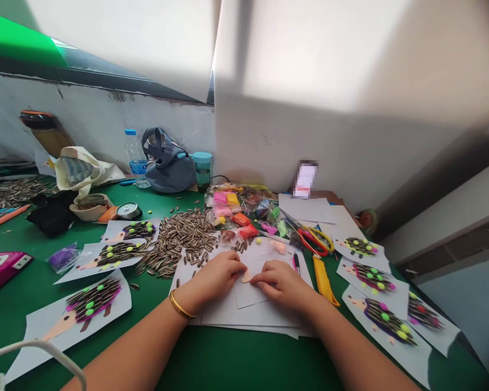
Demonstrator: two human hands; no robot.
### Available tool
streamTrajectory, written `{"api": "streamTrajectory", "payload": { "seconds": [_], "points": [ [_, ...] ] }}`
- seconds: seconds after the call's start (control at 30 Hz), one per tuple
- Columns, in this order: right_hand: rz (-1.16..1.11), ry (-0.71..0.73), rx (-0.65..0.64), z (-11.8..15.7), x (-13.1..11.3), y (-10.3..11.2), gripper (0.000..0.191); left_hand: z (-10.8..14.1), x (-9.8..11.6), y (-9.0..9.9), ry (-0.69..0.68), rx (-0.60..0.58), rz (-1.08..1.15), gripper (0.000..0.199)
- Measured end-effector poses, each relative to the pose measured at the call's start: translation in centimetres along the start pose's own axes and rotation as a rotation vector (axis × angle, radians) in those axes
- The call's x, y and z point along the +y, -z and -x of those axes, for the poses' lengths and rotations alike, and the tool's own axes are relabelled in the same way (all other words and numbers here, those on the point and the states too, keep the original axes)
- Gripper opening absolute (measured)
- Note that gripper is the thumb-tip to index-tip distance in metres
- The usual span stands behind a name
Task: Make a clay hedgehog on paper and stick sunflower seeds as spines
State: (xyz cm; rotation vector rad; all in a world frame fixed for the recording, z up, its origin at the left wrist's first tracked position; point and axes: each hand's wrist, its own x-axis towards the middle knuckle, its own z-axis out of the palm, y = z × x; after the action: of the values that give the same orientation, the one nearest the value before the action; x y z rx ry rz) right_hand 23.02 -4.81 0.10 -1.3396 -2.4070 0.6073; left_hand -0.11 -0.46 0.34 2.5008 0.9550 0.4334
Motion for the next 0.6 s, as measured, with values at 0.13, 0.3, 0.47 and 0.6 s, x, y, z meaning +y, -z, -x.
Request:
{"api": "streamTrajectory", "payload": {
  "seconds": [0.13,0.3,0.47,0.6],
  "points": [
    [-0.039,-0.003,-0.003,0.04,0.06,0.27,0.026,0.02,0.0,0.03,-0.002,0.003,-0.002,0.024],
    [-0.043,0.014,0.009,0.0,0.27,0.06,0.026,0.01,-0.06,0.01,-0.005,-0.008,-0.005,0.024],
    [0.001,0.022,0.033,-0.12,0.39,-0.46,0.028,0.0,-0.17,-0.15,-0.007,0.004,-0.009,0.025],
    [-0.014,0.027,0.049,-0.03,0.44,-0.36,0.029,0.03,-0.12,-0.1,-0.009,-0.001,-0.007,0.024]
  ]
}}
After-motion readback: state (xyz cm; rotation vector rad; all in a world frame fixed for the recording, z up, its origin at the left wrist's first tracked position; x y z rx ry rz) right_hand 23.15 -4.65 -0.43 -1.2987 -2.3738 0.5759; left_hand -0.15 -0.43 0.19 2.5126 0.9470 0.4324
